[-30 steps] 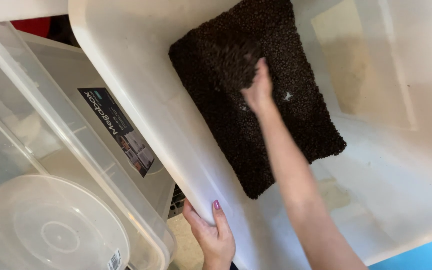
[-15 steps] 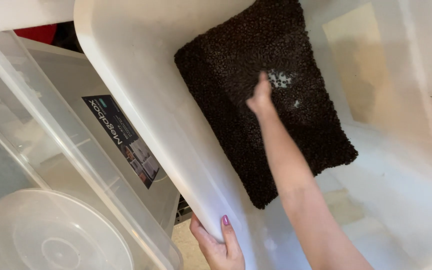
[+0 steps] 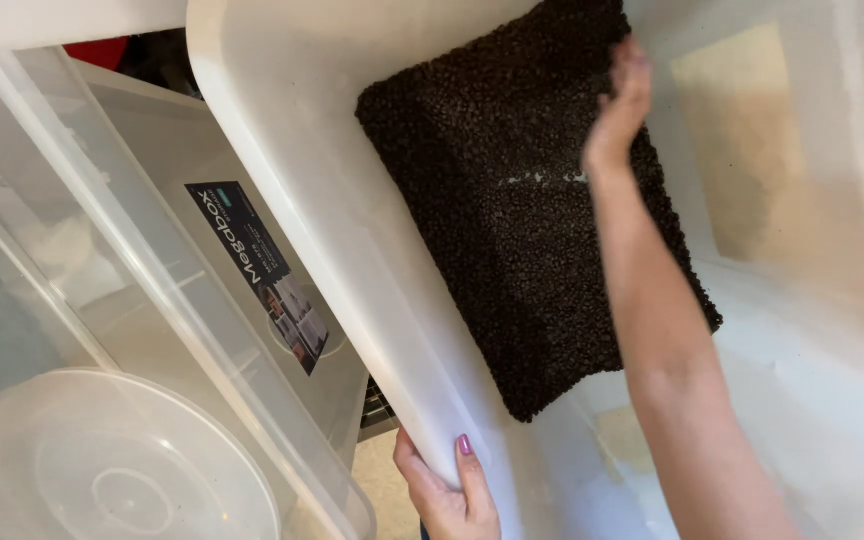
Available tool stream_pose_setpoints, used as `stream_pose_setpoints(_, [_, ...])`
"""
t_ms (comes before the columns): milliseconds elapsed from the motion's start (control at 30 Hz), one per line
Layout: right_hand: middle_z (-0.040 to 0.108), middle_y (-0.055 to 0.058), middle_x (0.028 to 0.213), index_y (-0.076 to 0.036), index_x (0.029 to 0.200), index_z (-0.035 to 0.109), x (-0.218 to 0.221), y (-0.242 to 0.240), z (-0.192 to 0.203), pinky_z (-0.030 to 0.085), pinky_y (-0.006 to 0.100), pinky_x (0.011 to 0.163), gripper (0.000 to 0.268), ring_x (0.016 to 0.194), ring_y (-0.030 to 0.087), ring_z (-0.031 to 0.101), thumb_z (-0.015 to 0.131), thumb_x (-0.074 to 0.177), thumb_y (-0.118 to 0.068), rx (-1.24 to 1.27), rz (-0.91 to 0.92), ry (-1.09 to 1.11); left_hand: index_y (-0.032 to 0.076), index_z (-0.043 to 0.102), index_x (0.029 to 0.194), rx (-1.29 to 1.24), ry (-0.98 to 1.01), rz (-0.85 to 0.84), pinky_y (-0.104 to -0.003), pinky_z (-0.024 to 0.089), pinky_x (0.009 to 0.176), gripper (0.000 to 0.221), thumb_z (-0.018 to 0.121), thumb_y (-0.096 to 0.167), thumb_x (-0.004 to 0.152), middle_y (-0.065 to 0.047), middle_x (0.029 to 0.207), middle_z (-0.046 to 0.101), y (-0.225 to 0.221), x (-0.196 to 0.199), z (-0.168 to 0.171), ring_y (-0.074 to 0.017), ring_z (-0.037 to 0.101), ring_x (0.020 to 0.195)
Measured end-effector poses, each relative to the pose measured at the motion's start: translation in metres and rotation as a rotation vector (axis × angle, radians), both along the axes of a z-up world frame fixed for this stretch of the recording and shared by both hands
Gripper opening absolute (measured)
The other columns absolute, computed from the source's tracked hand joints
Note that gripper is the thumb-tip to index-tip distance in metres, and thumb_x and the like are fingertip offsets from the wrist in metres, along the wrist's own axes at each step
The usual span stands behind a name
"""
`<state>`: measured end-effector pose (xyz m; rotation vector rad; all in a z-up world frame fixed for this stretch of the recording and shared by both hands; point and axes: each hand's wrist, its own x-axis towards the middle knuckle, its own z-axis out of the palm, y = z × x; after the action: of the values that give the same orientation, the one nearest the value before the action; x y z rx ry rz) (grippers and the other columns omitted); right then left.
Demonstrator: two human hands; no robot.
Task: Sorting and leveling roasted coffee beans in a storage bin by hand
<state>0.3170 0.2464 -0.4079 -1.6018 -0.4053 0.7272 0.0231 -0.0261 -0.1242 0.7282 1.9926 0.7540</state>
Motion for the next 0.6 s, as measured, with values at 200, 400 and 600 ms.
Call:
stream_pose_setpoints(200, [0.039,0.013,0.165,-0.009,0.158,0.035,0.001,0.003,-0.101,0.019,0.049,0.125,0.09,0.152,0.03,0.034,0.053,0.087,-0.061,-0.125,-0.036,0.39,0.01,0.049,0.14,-0.098,0.143,-0.021,-0.033,0.067,0.054,0.063,0.064,0.03,0.083,-0.011,0.092,0.081,0.003,0.0,0.004,-0.0239,0.081,0.066])
stream_pose_setpoints(400, [0.032,0.014,0.166,-0.003,0.158,0.032,-0.138,0.014,-0.15,0.021,0.037,0.128,0.063,0.154,0.024,0.031,0.042,0.105,-0.036,-0.229,0.437,0.291,0.012,0.052,0.139,-0.136,0.225,-0.018,-0.034,0.064,0.053,0.063,0.065,0.033,0.08,-0.01,0.087,0.081,0.003,0.001,0.004,-0.0252,0.079,0.065])
stream_pose_setpoints(600, [0.06,0.015,0.129,-0.008,0.13,0.064,-0.181,-0.058,-0.022,0.044,0.049,0.1,0.033,0.117,0.037,0.054,0.051,0.106,-0.026,-0.249,1.102,-0.762,0.005,0.047,0.14,-0.025,0.186,-0.092,-0.034,0.066,0.058,0.06,0.063,0.028,0.087,-0.014,0.095,0.08,0.007,-0.001,0.008,-0.0266,0.081,0.072])
